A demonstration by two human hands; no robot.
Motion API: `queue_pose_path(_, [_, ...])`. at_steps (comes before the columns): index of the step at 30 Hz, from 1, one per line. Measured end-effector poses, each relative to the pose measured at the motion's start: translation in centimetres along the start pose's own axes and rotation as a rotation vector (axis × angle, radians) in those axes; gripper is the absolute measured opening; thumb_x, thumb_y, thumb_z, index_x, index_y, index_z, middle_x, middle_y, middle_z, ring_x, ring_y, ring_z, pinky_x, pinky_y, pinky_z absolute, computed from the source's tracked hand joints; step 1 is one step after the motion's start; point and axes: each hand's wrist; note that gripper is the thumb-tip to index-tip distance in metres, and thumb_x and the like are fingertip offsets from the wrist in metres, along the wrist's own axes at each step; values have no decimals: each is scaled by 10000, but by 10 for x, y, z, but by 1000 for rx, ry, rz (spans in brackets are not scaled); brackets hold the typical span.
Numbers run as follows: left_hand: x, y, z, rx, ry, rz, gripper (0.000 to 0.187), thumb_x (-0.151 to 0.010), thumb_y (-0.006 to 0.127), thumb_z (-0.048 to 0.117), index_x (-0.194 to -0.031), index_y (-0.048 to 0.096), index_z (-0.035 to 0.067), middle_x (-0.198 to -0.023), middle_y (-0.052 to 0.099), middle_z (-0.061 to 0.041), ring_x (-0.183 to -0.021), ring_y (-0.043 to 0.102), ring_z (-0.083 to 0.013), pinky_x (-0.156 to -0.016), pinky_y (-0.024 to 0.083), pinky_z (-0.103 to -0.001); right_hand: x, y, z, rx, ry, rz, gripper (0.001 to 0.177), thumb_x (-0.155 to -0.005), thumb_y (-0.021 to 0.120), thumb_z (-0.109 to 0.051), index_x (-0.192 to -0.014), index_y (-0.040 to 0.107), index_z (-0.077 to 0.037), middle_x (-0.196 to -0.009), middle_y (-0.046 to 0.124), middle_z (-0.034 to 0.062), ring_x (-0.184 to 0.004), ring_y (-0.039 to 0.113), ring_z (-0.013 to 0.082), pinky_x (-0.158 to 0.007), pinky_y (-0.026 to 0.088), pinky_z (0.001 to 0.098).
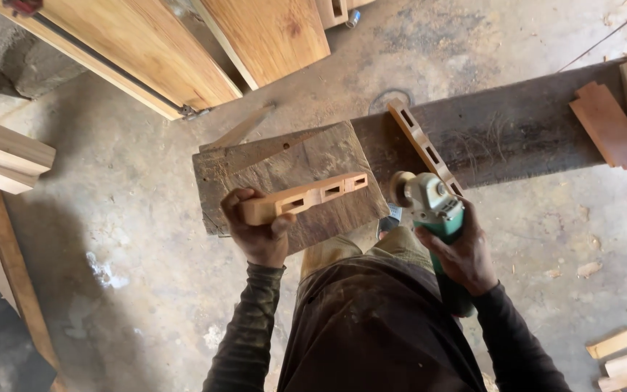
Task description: Using a handheld angle grinder with a sanding disc to smooth and shape wooden furniture parts.
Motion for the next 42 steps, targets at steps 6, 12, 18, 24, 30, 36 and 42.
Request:
queue_pose_path(6, [22,-10,15,-268,164,18,935,-649,709,847,-1208,554,114,-1109,627,-46,-1003,698,-212,-876,668,-396,-6,4,-33,-70,-32,-183,809,-804,799,-431,-1397,436,-17,-1120,730,191,-968,762,273,-771,645,396])
queue_pose_path(12, [27,-21,45,-427,256,-138,893,-637,723,828,-1162,584,118,-1086,670,-61,-992,708,-225,-853,647,-396,-9,4,-61,-65,-92,-281,823,-803,808,-467,-1411,455,-39,-1184,736,187,-1067,753,291,-864,611,431])
queue_pose_path(18, [22,-40,48,-511,270,-220,859,-598,827,724,-1160,599,115,-1044,670,-49,-917,711,-208,-759,642,-356,-14,13,-67,-139,-58,-405,873,-794,811,-481,-1445,417,-53,-1167,743,186,-1044,766,298,-871,621,433])
queue_pose_path(24, [35,-60,37,-659,230,-225,680,-633,928,555,-1069,649,114,-994,635,-30,-827,699,-161,-648,629,-296,-21,23,-73,-150,-15,-486,926,-777,805,-513,-1472,385,-67,-1083,776,171,-930,804,300,-822,654,423])
queue_pose_path(30, [34,-62,37,-621,187,-252,572,-676,975,427,-1039,666,110,-993,627,-25,-811,692,-139,-641,630,-281,-28,30,-83,-124,-59,-539,941,-768,824,-517,-1467,391,-60,-1072,785,174,-927,808,304,-821,647,419])
queue_pose_path(36, [23,-55,48,-585,239,-280,546,-693,993,334,-1060,663,100,-985,644,-28,-830,685,-156,-668,614,-295,-34,35,-91,-79,-78,-562,910,-771,829,-494,-1455,416,-58,-1052,789,170,-940,806,300,-807,629,410])
queue_pose_path(42, [20,-58,44,-562,271,-310,544,-691,997,325,-1055,662,97,-960,656,-22,-807,672,-149,-657,598,-291,-36,36,-90,-89,-79,-584,927,-767,829,-500,-1459,401,-54,-1075,778,169,-947,803,299,-815,639,411])
Point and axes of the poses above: each hand's wrist, its own x-axis away from the middle knuckle, its own y-axis out of the palm, z = x × y
